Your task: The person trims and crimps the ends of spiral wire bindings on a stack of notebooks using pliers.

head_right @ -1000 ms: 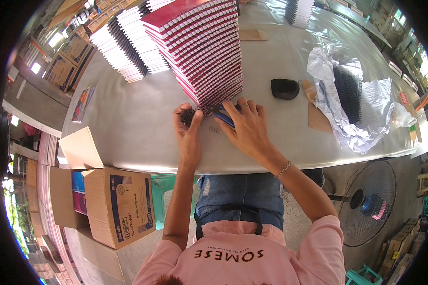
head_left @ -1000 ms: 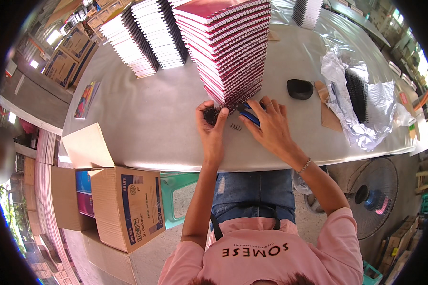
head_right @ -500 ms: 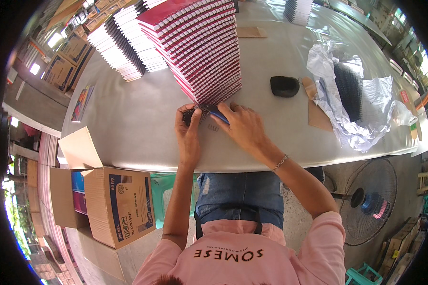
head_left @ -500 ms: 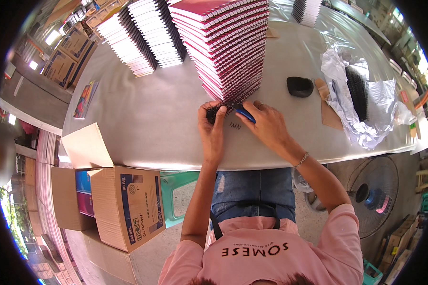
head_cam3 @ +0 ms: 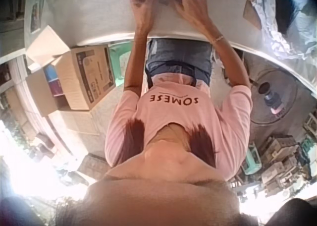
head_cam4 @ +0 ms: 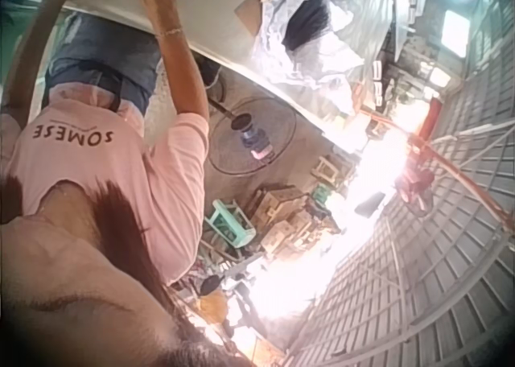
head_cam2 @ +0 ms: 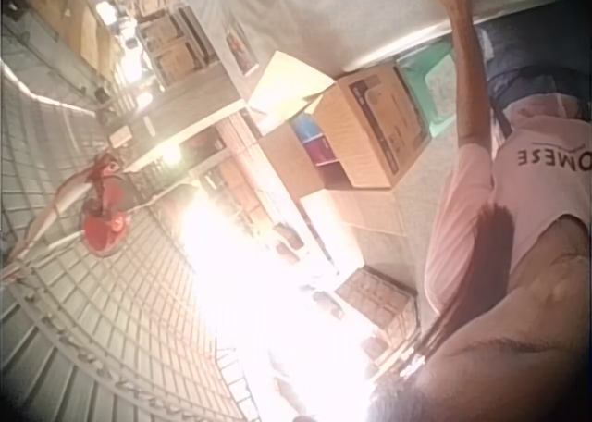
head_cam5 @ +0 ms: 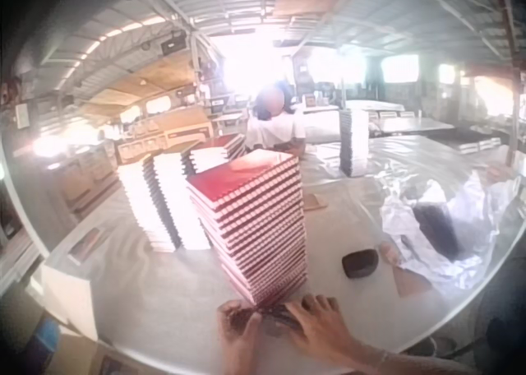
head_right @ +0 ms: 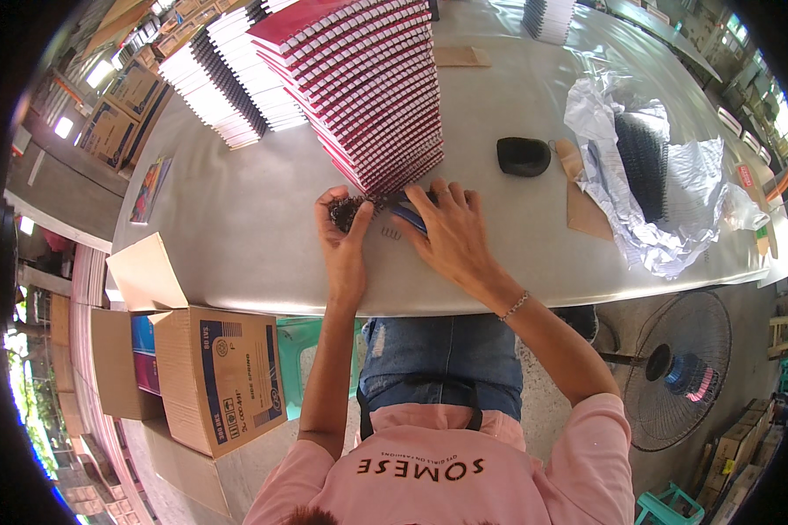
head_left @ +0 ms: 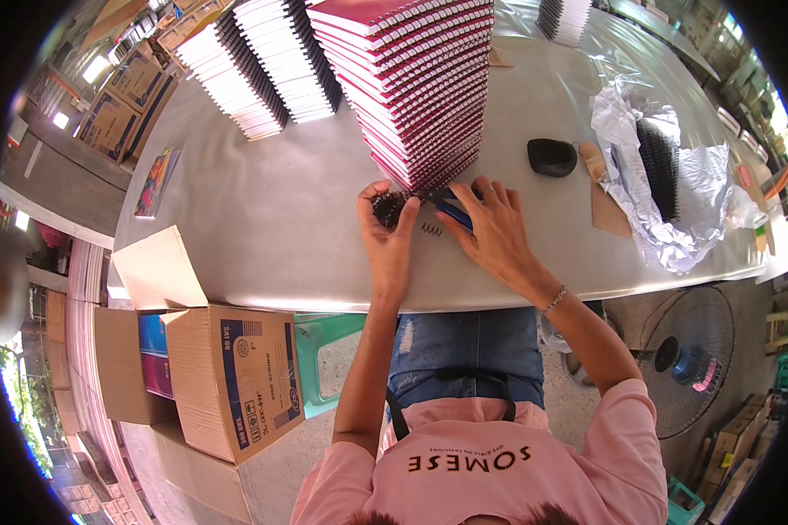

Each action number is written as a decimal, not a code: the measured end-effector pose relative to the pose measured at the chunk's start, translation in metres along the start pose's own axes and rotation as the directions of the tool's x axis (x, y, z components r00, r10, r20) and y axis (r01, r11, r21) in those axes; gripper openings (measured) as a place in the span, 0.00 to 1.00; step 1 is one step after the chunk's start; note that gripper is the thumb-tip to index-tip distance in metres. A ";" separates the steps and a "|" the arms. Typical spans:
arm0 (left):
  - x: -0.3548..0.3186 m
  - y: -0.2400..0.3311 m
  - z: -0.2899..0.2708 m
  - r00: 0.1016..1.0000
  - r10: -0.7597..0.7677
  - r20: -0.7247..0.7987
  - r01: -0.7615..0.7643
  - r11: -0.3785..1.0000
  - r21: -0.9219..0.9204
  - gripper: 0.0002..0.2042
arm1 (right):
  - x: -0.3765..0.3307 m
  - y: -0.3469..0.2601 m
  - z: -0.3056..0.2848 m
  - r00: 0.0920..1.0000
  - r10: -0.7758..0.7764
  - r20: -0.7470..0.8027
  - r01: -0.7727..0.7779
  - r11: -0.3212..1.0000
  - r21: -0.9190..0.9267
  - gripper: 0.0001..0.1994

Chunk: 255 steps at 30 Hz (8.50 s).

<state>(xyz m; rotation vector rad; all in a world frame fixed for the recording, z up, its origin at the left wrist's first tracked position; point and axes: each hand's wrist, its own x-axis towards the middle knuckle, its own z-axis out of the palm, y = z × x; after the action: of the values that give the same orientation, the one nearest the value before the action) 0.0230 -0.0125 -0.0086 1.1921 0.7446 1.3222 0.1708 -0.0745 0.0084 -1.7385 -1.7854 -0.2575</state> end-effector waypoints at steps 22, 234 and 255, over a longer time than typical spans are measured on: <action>0.010 0.002 -0.015 0.982 0.189 0.000 -0.162 0.841 0.516 0.11 | -0.001 0.005 0.000 0.987 0.091 0.133 -0.101 0.992 0.072 0.15; -0.027 0.004 -0.001 0.934 0.279 0.221 -0.329 0.435 0.838 0.09 | -0.034 0.067 -0.031 0.992 0.084 0.093 -0.039 0.911 -0.411 0.24; -0.048 0.027 0.030 0.938 -0.260 0.230 0.214 0.955 0.206 0.37 | -0.036 0.006 -0.013 0.971 -0.091 0.221 0.010 0.939 0.344 0.31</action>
<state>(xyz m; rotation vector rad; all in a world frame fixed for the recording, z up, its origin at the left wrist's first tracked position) 0.0341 -0.0692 0.0152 1.3388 0.8030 0.8957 0.1783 -0.1107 -0.0035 -1.5227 -1.9090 0.2367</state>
